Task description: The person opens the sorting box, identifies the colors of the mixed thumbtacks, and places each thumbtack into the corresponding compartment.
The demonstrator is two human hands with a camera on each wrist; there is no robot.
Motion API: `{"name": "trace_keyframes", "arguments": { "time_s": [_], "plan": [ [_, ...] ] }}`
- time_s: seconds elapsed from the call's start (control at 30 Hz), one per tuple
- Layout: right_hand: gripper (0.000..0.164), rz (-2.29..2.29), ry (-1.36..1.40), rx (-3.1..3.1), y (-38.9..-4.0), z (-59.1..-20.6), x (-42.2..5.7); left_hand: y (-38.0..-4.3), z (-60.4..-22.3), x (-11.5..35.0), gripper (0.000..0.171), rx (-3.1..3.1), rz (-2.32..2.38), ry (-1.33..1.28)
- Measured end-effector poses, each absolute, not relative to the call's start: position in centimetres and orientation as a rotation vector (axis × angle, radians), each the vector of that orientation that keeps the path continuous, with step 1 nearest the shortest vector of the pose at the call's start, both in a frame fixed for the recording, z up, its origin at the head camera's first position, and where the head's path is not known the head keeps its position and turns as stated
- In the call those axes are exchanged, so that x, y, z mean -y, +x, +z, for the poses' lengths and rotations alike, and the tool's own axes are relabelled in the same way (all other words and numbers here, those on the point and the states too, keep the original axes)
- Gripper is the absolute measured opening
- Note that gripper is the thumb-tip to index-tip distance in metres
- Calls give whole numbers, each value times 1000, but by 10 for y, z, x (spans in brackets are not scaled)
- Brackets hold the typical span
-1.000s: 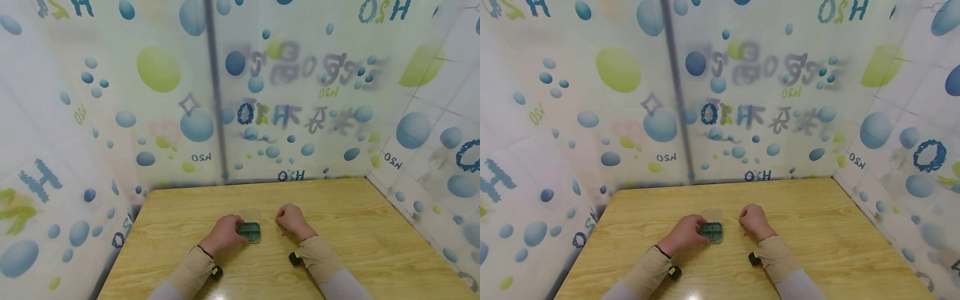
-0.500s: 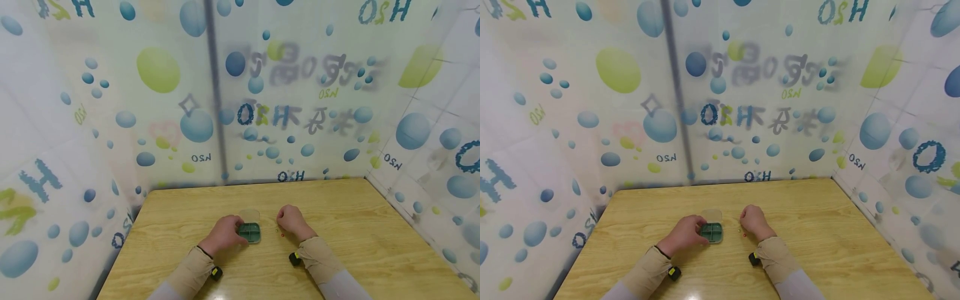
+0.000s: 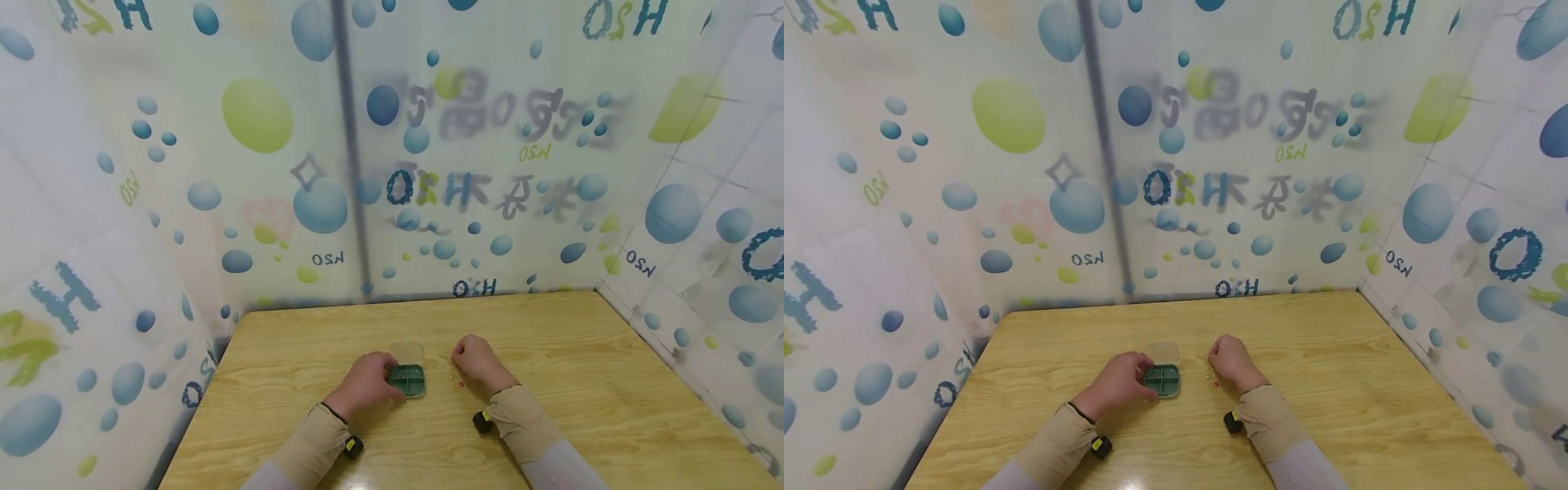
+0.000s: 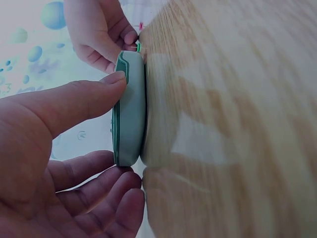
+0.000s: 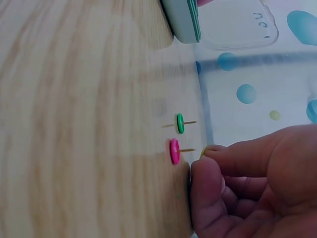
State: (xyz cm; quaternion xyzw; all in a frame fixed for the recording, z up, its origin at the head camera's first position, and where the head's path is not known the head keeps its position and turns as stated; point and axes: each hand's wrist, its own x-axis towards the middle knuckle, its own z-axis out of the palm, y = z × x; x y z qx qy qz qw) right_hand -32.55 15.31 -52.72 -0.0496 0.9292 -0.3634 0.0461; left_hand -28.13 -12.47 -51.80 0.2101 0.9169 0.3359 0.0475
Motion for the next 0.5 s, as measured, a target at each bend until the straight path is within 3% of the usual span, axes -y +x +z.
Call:
{"name": "trace_keyframes", "arguments": {
  "time_s": [0.5],
  "plan": [
    [20, -1299, -123, -2675, -326, -522, -158, -283, -520, 123, 61, -2797, 1024, 601]
  ]
}}
